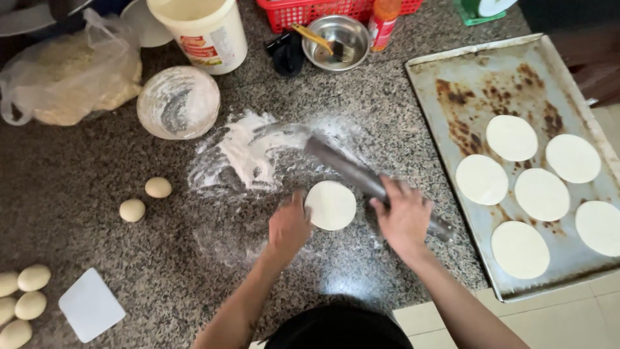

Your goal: Rolling out small balls of dough into flat circles using a rolling pin on a floured surface.

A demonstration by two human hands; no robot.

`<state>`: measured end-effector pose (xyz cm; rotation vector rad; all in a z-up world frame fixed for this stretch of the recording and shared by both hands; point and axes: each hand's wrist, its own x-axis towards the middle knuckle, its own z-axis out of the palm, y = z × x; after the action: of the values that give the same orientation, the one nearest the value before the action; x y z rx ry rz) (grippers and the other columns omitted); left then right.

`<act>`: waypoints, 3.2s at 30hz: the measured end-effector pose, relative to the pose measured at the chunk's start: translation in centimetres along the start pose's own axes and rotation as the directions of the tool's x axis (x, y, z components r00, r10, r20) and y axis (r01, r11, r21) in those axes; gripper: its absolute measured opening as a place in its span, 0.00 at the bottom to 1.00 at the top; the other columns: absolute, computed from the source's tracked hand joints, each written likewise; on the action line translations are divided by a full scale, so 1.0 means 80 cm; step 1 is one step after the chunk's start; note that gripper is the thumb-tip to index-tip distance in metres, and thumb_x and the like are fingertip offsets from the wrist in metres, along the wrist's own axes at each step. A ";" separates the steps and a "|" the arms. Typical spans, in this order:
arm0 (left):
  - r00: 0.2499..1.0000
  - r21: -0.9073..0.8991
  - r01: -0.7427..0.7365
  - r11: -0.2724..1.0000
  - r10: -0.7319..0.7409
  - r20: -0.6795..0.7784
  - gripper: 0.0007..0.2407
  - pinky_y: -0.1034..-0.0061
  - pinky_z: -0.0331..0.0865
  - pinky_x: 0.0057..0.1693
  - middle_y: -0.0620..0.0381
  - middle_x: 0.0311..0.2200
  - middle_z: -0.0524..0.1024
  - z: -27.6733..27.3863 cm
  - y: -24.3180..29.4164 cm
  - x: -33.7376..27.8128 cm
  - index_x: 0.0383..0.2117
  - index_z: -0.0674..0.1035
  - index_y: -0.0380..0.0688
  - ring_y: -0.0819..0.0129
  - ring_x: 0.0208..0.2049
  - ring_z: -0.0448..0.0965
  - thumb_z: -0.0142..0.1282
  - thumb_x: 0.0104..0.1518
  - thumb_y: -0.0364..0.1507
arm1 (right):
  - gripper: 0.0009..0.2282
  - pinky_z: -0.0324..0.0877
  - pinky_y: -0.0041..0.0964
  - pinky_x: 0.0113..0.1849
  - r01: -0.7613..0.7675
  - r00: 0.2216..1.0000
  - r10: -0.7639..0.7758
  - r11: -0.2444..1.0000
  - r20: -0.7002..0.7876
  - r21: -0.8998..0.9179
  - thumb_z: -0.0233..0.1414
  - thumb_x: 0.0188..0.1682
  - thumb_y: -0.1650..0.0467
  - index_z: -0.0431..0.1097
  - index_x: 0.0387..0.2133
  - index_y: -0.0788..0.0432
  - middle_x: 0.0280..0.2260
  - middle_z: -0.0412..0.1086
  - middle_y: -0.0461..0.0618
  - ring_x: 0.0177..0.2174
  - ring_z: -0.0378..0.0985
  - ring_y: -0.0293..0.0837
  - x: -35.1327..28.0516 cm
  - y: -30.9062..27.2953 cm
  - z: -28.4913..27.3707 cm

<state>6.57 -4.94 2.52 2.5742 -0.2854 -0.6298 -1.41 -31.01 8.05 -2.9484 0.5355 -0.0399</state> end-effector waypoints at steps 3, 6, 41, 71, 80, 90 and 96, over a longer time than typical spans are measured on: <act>0.712 0.455 -0.311 0.835 0.521 -0.470 0.23 0.47 0.68 0.73 0.44 0.54 0.79 0.027 -0.041 -0.024 0.75 0.76 0.46 0.48 0.65 0.78 0.51 0.77 0.39 | 0.27 0.70 0.61 0.55 0.262 0.965 -0.261 0.964 0.022 -0.040 0.65 0.52 0.55 0.75 0.67 0.32 0.54 0.78 0.38 0.52 0.82 0.53 -0.031 0.004 0.058; 0.689 0.407 -0.416 0.813 0.574 -0.442 0.23 0.42 0.58 0.80 0.44 0.63 0.78 0.017 -0.056 -0.063 0.68 0.81 0.45 0.47 0.74 0.72 0.57 0.73 0.45 | 0.27 0.65 0.56 0.56 0.414 0.910 -0.414 0.910 0.030 0.018 0.65 0.50 0.56 0.74 0.67 0.28 0.57 0.76 0.31 0.54 0.78 0.46 -0.065 0.002 0.087; 0.905 0.321 -0.312 0.894 0.383 -0.186 0.27 0.46 0.66 0.76 0.43 0.75 0.71 0.042 0.013 0.045 0.80 0.67 0.44 0.47 0.76 0.70 0.53 0.74 0.35 | 0.28 0.71 0.64 0.56 -0.071 0.993 0.082 0.989 0.082 -0.127 0.59 0.59 0.50 0.69 0.73 0.31 0.54 0.79 0.41 0.55 0.83 0.56 -0.024 0.064 0.051; 0.968 0.409 -0.189 0.893 0.238 -0.073 0.34 0.34 0.48 0.81 0.50 0.83 0.58 -0.075 0.015 0.017 0.82 0.63 0.52 0.46 0.84 0.54 0.21 0.78 0.57 | 0.34 0.44 0.69 0.71 0.330 0.933 -0.314 0.941 0.178 -0.071 0.25 0.69 0.47 0.56 0.82 0.46 0.81 0.55 0.48 0.79 0.49 0.57 0.018 -0.072 0.013; 0.967 0.456 -0.179 0.872 0.241 -0.082 0.29 0.37 0.41 0.84 0.48 0.85 0.55 -0.071 0.025 0.004 0.83 0.63 0.52 0.47 0.86 0.47 0.22 0.81 0.49 | 0.39 0.28 0.71 0.76 0.304 0.951 -0.294 0.944 0.090 -0.125 0.18 0.69 0.44 0.53 0.83 0.52 0.84 0.47 0.52 0.83 0.35 0.60 0.024 -0.065 0.042; 0.969 0.383 -0.076 0.921 0.159 -0.189 0.35 0.29 0.40 0.82 0.42 0.87 0.45 -0.101 0.040 0.100 0.87 0.50 0.53 0.42 0.87 0.38 0.31 0.78 0.55 | 0.39 0.31 0.68 0.76 0.178 0.955 -0.170 0.984 0.242 -0.015 0.26 0.67 0.45 0.46 0.86 0.53 0.86 0.38 0.54 0.83 0.33 0.59 0.132 -0.088 0.017; 0.967 0.561 -0.220 0.798 0.253 0.019 0.29 0.35 0.39 0.83 0.48 0.85 0.54 -0.100 0.053 -0.012 0.83 0.61 0.51 0.48 0.86 0.47 0.23 0.79 0.46 | 0.42 0.39 0.72 0.75 0.323 0.946 -0.322 0.941 0.020 -0.102 0.34 0.65 0.41 0.55 0.83 0.56 0.81 0.58 0.56 0.80 0.50 0.62 0.040 -0.073 0.033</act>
<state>9.24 -5.19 11.28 3.0274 -0.8777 -0.4168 3.77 -26.40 6.26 -3.1040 0.0482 -0.0433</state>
